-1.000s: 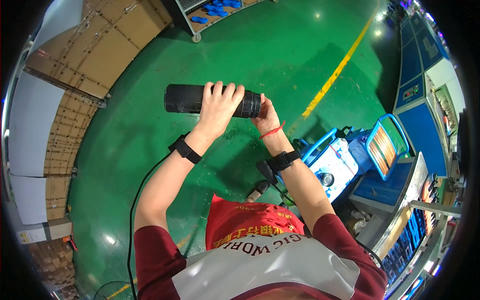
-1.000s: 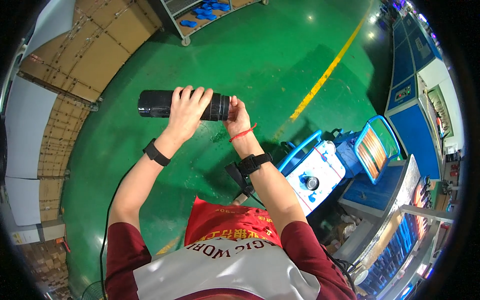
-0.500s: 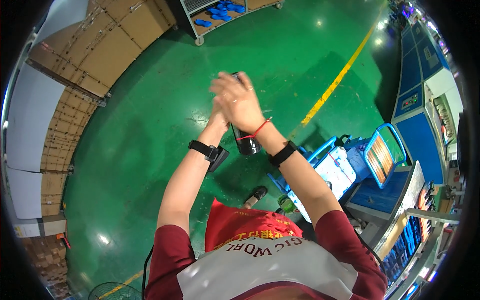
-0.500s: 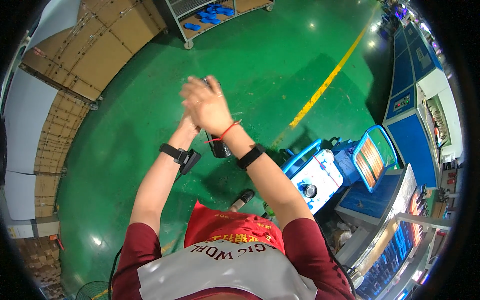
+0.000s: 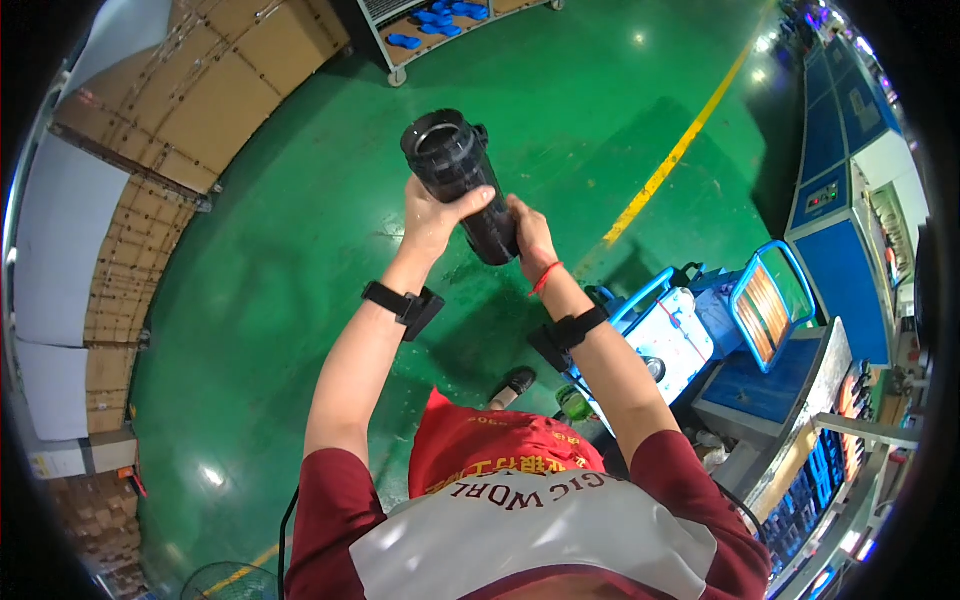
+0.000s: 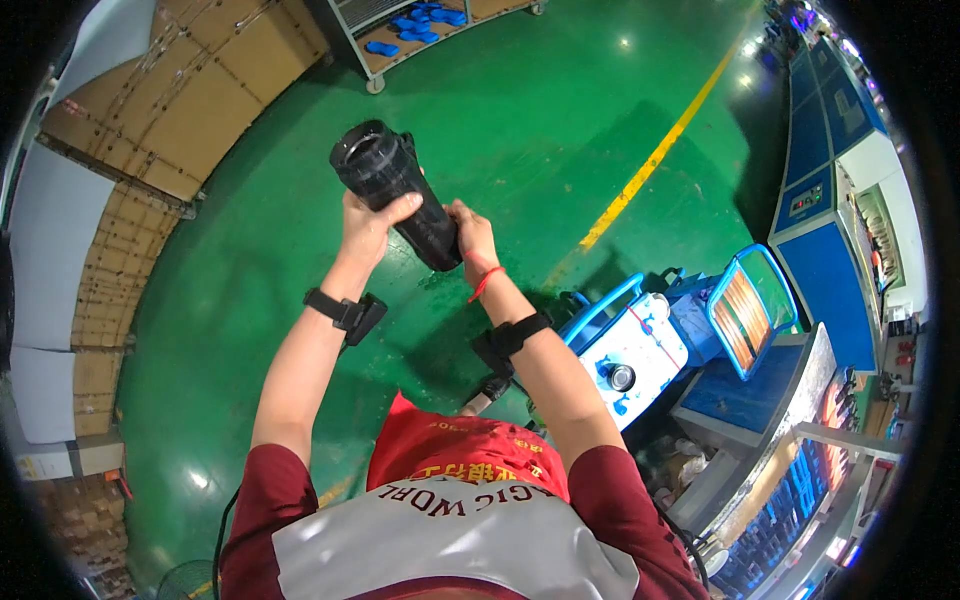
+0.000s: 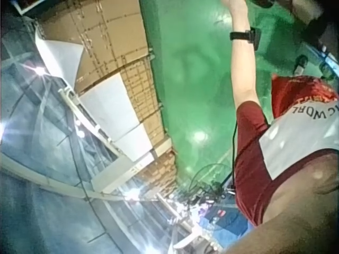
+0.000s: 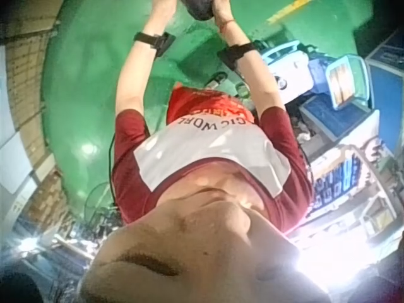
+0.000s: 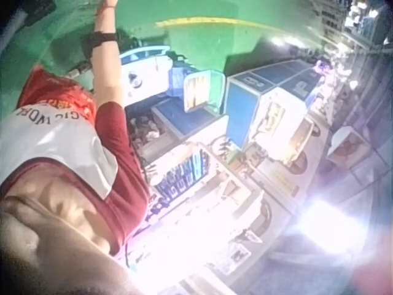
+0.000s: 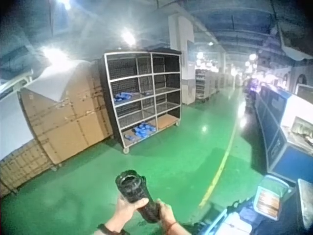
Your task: Applying adhesive to blue shoe soles and inspecting parts on a shoe manufacturing assembly line.
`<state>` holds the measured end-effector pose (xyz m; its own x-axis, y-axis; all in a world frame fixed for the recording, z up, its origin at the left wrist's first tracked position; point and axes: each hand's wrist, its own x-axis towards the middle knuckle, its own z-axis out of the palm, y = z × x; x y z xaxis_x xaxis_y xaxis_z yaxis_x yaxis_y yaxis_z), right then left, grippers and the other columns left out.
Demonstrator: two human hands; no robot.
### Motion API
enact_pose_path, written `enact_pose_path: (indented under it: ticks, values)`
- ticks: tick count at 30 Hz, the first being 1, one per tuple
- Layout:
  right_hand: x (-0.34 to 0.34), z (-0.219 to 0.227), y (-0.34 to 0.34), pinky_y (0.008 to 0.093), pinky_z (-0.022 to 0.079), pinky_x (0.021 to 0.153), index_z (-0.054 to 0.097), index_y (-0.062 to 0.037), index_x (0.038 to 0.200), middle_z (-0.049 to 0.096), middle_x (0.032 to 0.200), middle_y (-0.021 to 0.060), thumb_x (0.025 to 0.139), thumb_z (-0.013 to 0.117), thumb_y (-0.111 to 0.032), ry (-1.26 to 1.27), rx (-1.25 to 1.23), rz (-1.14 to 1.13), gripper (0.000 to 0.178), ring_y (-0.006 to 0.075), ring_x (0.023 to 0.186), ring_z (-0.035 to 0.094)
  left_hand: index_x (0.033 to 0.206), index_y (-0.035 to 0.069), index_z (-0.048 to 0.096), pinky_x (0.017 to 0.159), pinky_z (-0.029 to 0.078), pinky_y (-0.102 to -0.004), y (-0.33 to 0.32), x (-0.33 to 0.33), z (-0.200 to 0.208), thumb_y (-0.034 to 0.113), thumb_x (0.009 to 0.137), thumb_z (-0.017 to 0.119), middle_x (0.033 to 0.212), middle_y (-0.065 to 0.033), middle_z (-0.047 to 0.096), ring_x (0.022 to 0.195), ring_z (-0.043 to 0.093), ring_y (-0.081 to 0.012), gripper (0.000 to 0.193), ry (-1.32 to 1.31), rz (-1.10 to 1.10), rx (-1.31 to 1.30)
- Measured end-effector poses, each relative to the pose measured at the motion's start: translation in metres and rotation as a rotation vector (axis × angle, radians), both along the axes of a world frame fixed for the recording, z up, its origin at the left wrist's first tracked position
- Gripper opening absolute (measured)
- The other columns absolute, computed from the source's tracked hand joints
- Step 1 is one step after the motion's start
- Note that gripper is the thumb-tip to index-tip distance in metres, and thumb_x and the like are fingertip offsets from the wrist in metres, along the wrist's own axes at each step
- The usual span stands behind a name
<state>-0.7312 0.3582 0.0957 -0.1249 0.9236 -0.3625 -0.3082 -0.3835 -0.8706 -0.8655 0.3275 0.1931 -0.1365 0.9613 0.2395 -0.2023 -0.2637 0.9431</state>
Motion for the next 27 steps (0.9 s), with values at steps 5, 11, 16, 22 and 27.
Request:
enact_pose_path:
  ticks: [5,11,16,22,27]
  values:
    - [0.013,-0.023,0.010,0.0318,0.051,0.077,0.063,-0.0110,0.093,0.064,0.084,0.0031,0.100,0.050,-0.029,0.769,-0.261,-0.228,0.023,0.0171,0.079,0.061,0.118,0.003,0.055,0.090,0.049,-0.0387,-0.008,-0.004,0.009,0.011,0.057,0.084,0.106,-0.0108,0.064,0.099,0.063,-0.0233,0.068,0.930,0.080,0.135]
    - [-0.006,-0.033,0.009,0.0359,0.052,0.075,0.063,-0.0121,0.090,0.066,0.086,0.0003,0.098,0.050,-0.026,0.791,-0.372,-0.194,0.021,0.0167,0.079,0.062,0.123,0.008,0.055,0.098,0.040,-0.0451,-0.007,-0.012,0.006,0.011,0.066,0.072,0.111,-0.0109,0.059,0.105,0.055,-0.0305,0.060,1.891,0.172,0.490]
    - [-0.028,-0.045,0.011,0.0375,0.053,0.080,0.065,-0.0119,0.100,0.069,0.094,0.0019,0.097,0.050,-0.026,0.902,-0.423,-0.205,0.020,0.0184,0.087,0.066,0.118,0.006,0.056,0.097,0.041,-0.0451,-0.001,-0.013,0.013,0.012,0.075,0.063,0.105,-0.0101,0.058,0.103,0.055,-0.0300,0.043,2.130,0.207,0.709]
    - [-0.039,-0.062,0.022,0.0384,0.055,0.087,0.062,-0.0089,0.105,0.069,0.100,0.0066,0.099,0.042,-0.024,1.175,-0.267,0.008,0.026,0.0204,0.093,0.067,0.114,0.005,0.056,0.096,0.042,-0.0442,0.003,-0.007,0.018,0.018,0.079,0.061,0.102,-0.0115,0.057,0.100,0.055,-0.0304,0.038,2.211,0.270,0.816]
    - [-0.035,-0.055,0.033,0.0385,0.055,0.087,0.061,-0.0033,0.102,0.069,0.095,0.0098,0.100,0.042,-0.020,1.306,-0.332,-0.047,0.025,0.0237,0.092,0.067,0.115,0.005,0.056,0.099,0.039,-0.0468,0.000,-0.011,0.014,0.020,0.082,0.059,0.104,-0.0122,0.057,0.104,0.054,-0.0312,0.037,2.237,0.298,0.791]
